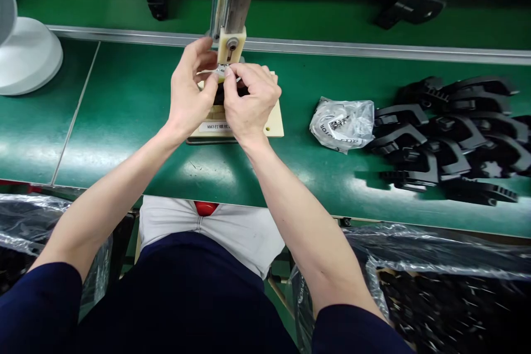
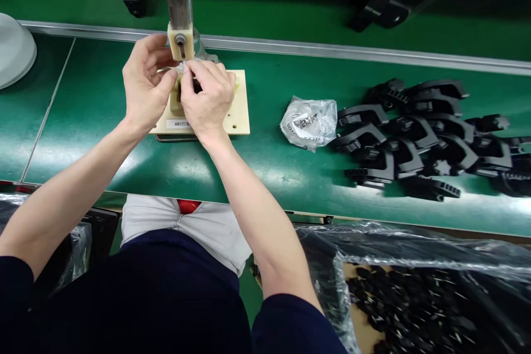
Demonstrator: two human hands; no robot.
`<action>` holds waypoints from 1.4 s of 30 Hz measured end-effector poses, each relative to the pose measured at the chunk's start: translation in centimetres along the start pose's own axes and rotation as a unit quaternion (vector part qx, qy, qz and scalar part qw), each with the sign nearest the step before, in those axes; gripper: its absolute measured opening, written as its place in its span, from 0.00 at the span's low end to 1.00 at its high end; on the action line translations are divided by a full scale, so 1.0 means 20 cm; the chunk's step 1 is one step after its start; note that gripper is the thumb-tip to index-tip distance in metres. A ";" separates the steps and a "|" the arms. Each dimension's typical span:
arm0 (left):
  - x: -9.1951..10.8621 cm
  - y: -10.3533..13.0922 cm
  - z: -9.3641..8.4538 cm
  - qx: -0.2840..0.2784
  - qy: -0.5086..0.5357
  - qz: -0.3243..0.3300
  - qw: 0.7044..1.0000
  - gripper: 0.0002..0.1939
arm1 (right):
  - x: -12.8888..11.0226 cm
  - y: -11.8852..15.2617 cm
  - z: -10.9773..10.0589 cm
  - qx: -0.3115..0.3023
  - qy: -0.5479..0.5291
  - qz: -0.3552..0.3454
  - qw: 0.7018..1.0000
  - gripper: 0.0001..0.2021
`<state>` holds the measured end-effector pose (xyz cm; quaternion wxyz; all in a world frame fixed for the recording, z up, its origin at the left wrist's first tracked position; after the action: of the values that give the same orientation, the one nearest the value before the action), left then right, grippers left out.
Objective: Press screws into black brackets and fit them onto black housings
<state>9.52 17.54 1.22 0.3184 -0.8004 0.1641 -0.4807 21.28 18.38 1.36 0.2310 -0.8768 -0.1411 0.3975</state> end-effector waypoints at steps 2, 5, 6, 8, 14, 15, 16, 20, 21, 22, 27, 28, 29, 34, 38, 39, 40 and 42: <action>-0.01 -0.02 0.01 -0.009 0.008 -0.001 1.000 0.23 | 0.00 -0.01 0.00 -0.005 0.016 0.003 1.000 0.17; -0.02 -0.05 0.00 -0.017 0.032 -0.001 0.999 0.24 | 0.00 -0.01 0.01 0.000 0.032 0.007 0.999 0.18; -0.02 -0.06 0.00 -0.017 0.040 0.000 0.999 0.25 | 0.00 0.00 0.01 0.005 0.035 0.007 0.999 0.18; -0.03 -0.07 0.00 -0.014 0.053 0.004 0.998 0.27 | 0.00 0.00 0.03 0.019 0.036 0.000 0.999 0.19; 0.00 -0.09 0.00 -0.009 0.048 0.002 0.999 0.28 | 0.02 -0.01 0.05 0.060 0.018 0.036 0.997 0.19; 0.01 -0.09 -0.01 -0.011 0.045 0.000 0.999 0.27 | 0.03 -0.02 0.05 0.062 0.017 0.045 0.997 0.19; 0.02 -0.10 -0.02 -0.015 0.042 -0.002 0.999 0.27 | 0.03 -0.02 0.04 0.060 0.015 0.052 0.997 0.18; 0.05 -0.11 -0.06 -0.036 0.018 -0.003 0.999 0.29 | 0.05 -0.05 0.01 0.034 -0.011 0.053 0.998 0.20; 0.06 -0.11 -0.06 -0.041 0.012 -0.003 0.999 0.30 | 0.05 -0.05 0.00 0.026 -0.016 0.051 0.998 0.20; 0.06 -0.12 -0.07 -0.045 0.007 -0.002 0.999 0.32 | 0.06 -0.06 0.00 0.018 -0.020 0.050 0.998 0.20; 0.05 -0.13 -0.08 -0.056 -0.007 0.002 0.998 0.36 | 0.07 -0.07 -0.01 -0.007 -0.045 0.040 0.998 0.18; 0.05 -0.14 -0.08 -0.057 -0.007 0.002 0.998 0.37 | 0.07 -0.07 -0.01 -0.007 -0.049 0.038 0.998 0.18; 0.04 -0.14 -0.08 -0.058 -0.005 0.001 0.998 0.38 | 0.06 -0.07 -0.01 -0.005 -0.052 0.038 0.998 0.17; 0.00 -0.15 -0.08 -0.044 0.010 -0.009 0.999 0.41 | 0.03 -0.08 -0.01 0.016 -0.049 0.048 0.998 0.14; -0.03 -0.15 -0.05 -0.023 -0.018 0.011 1.000 0.41 | 0.01 -0.02 -0.13 0.014 -0.021 0.029 0.999 0.09; -0.03 -0.15 -0.05 -0.015 -0.028 0.016 0.999 0.40 | 0.02 0.00 -0.19 0.012 -0.014 0.018 1.000 0.08; -0.02 -0.15 -0.04 -0.006 -0.036 0.020 0.999 0.40 | 0.02 0.00 -0.27 0.014 -0.008 0.005 1.000 0.06; 0.03 -0.15 -0.04 0.009 -0.046 0.022 0.999 0.37 | 0.03 -0.06 -0.46 0.043 0.002 -0.024 0.999 0.05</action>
<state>8.96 19.06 3.88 0.3432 -0.8151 0.1630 -0.4373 28.64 16.94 6.97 0.2778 -0.8632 -0.1446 0.3960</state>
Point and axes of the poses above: each hand's wrist, its own y-axis away from the middle knuckle, its own z-axis out of the palm, x = y × z, the point moved 2 cm from there along -y, towards the middle knuckle, and after that the axes turned 8 degrees about z, right-handed, at the moved point
